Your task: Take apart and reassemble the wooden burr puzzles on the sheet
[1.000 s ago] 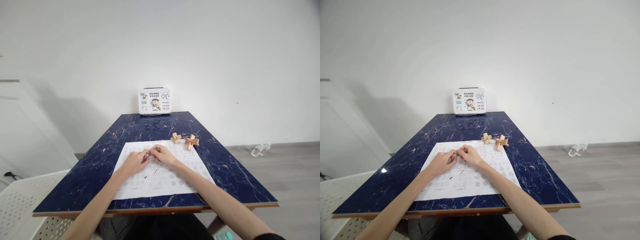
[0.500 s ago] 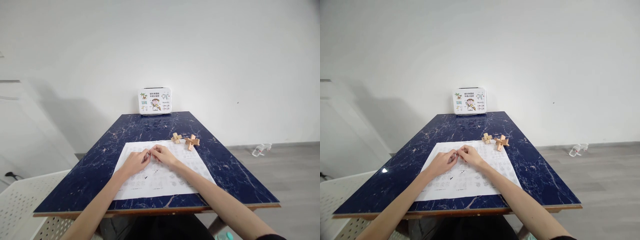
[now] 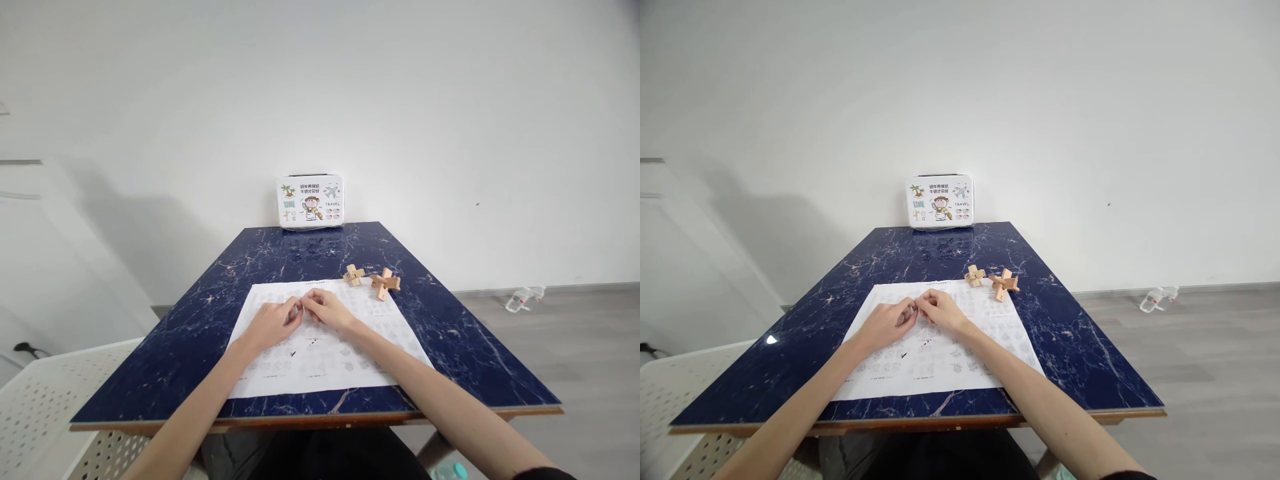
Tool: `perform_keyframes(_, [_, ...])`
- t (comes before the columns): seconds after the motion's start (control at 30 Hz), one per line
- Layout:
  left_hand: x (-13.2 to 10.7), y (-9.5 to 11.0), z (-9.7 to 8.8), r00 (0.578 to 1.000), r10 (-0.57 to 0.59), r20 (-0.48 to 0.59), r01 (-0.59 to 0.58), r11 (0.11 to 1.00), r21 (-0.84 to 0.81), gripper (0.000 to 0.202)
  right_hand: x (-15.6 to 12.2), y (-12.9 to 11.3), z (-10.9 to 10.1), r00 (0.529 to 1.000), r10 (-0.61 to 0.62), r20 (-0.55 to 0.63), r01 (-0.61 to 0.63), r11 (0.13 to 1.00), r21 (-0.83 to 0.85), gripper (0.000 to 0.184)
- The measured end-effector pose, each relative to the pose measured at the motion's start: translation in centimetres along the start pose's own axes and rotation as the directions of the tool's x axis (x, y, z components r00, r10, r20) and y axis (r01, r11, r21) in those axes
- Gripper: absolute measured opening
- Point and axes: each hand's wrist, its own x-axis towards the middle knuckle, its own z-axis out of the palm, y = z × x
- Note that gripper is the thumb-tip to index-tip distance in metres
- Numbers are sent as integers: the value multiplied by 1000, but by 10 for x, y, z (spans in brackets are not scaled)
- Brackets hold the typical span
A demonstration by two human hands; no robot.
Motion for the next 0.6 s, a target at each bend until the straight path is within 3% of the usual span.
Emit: perform_keyframes(0.6, [0,3,-1,1000,2,-7,-2,1000,-12,14,0,0,1,1000,15,-4,-15,1000,-11,27])
